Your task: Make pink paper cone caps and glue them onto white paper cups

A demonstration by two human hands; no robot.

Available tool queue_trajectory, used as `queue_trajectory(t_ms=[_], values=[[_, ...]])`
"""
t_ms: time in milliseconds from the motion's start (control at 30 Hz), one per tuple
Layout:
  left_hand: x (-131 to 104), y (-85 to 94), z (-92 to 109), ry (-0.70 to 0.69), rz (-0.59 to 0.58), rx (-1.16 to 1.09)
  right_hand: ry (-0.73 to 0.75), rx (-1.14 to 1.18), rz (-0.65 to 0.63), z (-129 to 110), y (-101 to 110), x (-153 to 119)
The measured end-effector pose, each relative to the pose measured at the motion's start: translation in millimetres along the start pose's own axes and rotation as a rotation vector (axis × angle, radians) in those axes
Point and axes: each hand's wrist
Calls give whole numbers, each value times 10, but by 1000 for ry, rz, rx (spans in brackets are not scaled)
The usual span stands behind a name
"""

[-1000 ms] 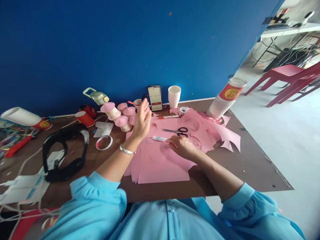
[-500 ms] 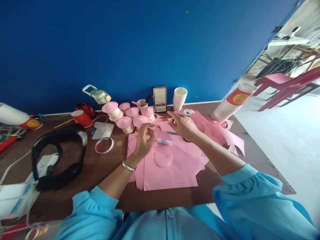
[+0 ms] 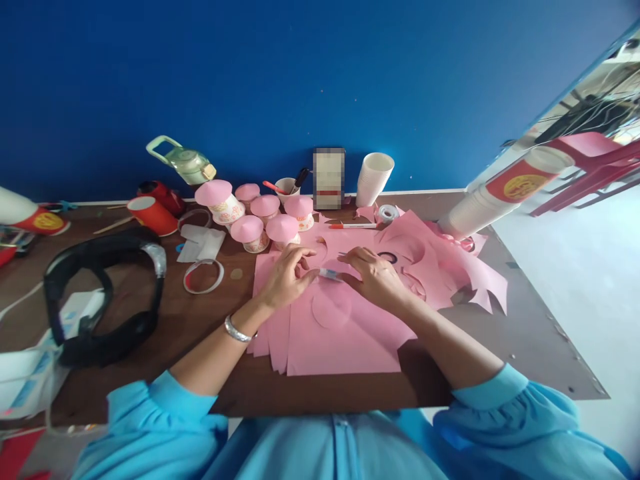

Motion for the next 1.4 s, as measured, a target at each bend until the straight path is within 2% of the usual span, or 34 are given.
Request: queue_trajectory(t_ms=[133, 267, 367, 467, 567, 633, 767, 833, 900, 1067, 1200, 1400], values=[[-80, 20, -60, -8, 77, 46, 44, -71, 3, -48, -96, -102], [-104, 26, -106, -64, 22, 71, 45, -29, 22, 2, -155, -139], [-102, 51, -89, -112, 0, 55, -2, 150, 114, 45, -160, -127], [-109, 68, -29, -176, 6, 26, -102, 465, 171, 54, -149, -99], [-135, 48, 62, -251, 5, -38, -138, 729, 126, 26, -146, -76], [-161, 16, 126, -252, -1, -83, -128, 828, 75, -5, -160, -75], [-200, -41, 204, -229, 19, -163, -152, 886, 79, -65, -210, -99], [-204, -57, 204, -213, 37, -220, -183, 922, 121, -80, -218, -109], [-200, -66, 184, -178, 53, -281, -216, 994, 107, -84, -200, -110], [-192, -68, 137, -139, 38, -363, -248, 1236, -113, -92, -84, -101], [-189, -55, 135, -182, 2, -357, -263, 1205, -219, -111, -41, -102], [-184, -62, 121, -154, 38, -360, -186, 973, -47, -120, -95, -116]])
Point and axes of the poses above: each hand's wrist, its own x-axis towards the middle knuckle, its own y-axis out of the back of the hand, z = x × y, and after that the axes turned 5 degrees about y, right-handed
